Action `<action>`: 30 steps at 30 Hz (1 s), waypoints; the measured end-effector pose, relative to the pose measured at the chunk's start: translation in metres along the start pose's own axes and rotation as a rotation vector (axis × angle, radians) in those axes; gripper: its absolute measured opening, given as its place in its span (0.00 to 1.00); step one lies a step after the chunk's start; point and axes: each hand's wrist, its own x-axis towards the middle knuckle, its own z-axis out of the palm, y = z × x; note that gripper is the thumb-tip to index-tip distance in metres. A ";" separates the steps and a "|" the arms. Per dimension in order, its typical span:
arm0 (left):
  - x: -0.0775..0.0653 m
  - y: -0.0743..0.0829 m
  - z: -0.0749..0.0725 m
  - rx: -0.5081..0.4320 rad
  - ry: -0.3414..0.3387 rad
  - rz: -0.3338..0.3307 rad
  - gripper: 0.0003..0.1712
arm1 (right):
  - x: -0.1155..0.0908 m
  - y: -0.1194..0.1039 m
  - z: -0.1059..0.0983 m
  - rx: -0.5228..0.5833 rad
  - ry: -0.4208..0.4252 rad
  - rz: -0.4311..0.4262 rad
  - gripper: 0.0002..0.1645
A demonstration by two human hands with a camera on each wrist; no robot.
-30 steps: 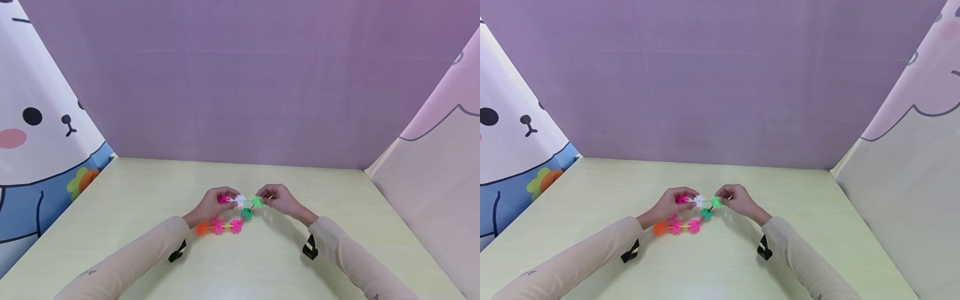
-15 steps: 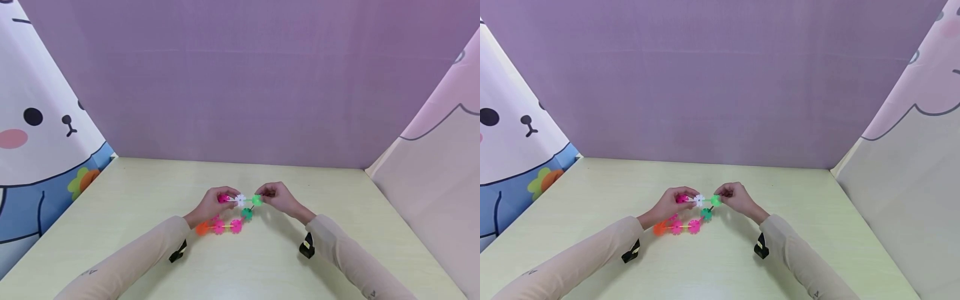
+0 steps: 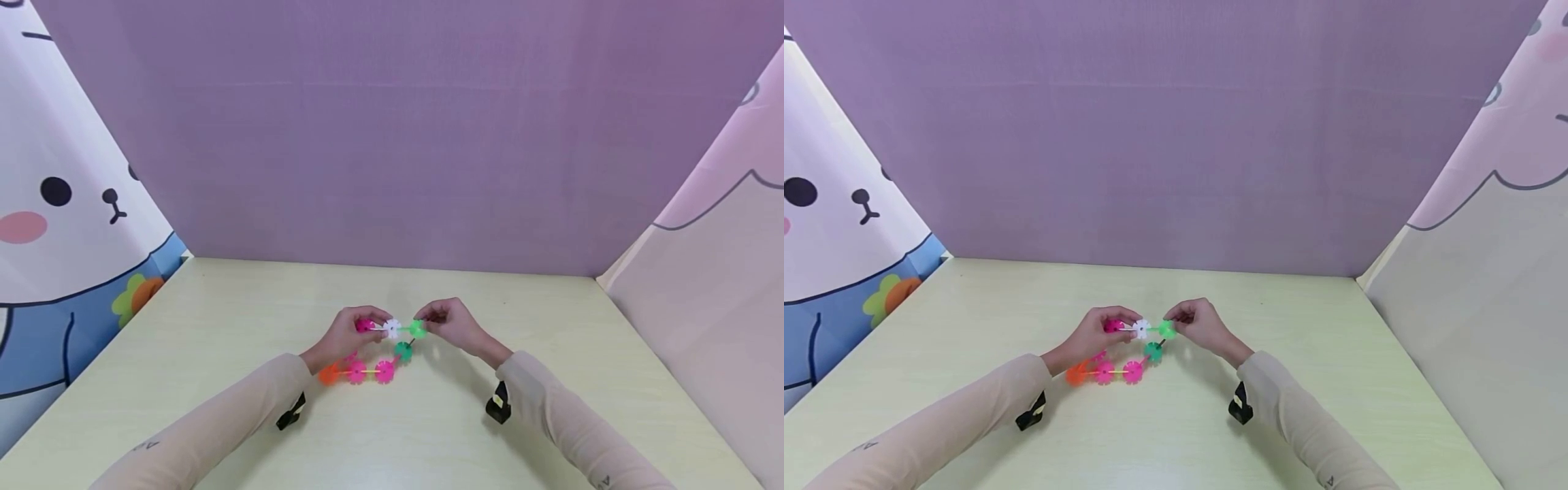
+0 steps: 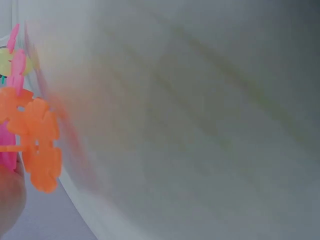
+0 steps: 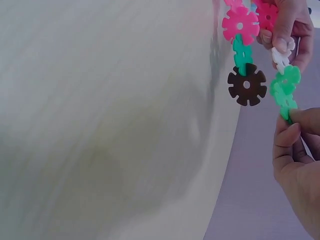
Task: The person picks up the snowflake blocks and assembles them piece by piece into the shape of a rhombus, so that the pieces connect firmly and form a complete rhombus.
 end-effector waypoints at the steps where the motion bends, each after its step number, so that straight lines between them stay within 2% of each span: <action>1: 0.000 0.000 0.000 -0.001 0.000 0.003 0.15 | 0.000 0.000 0.000 0.003 0.000 0.002 0.09; 11: -0.001 0.001 0.001 -0.012 0.018 0.000 0.15 | -0.001 0.000 -0.001 0.017 0.007 0.028 0.10; 19: -0.003 0.003 0.001 -0.014 0.039 -0.015 0.15 | 0.007 0.029 0.000 0.067 0.006 0.048 0.12; 25: -0.005 0.003 -0.001 -0.025 0.043 -0.003 0.16 | 0.005 0.036 0.001 0.083 0.022 0.075 0.16; 30: -0.005 0.000 -0.002 -0.033 0.048 0.003 0.16 | 0.002 0.039 0.003 0.157 0.012 0.140 0.19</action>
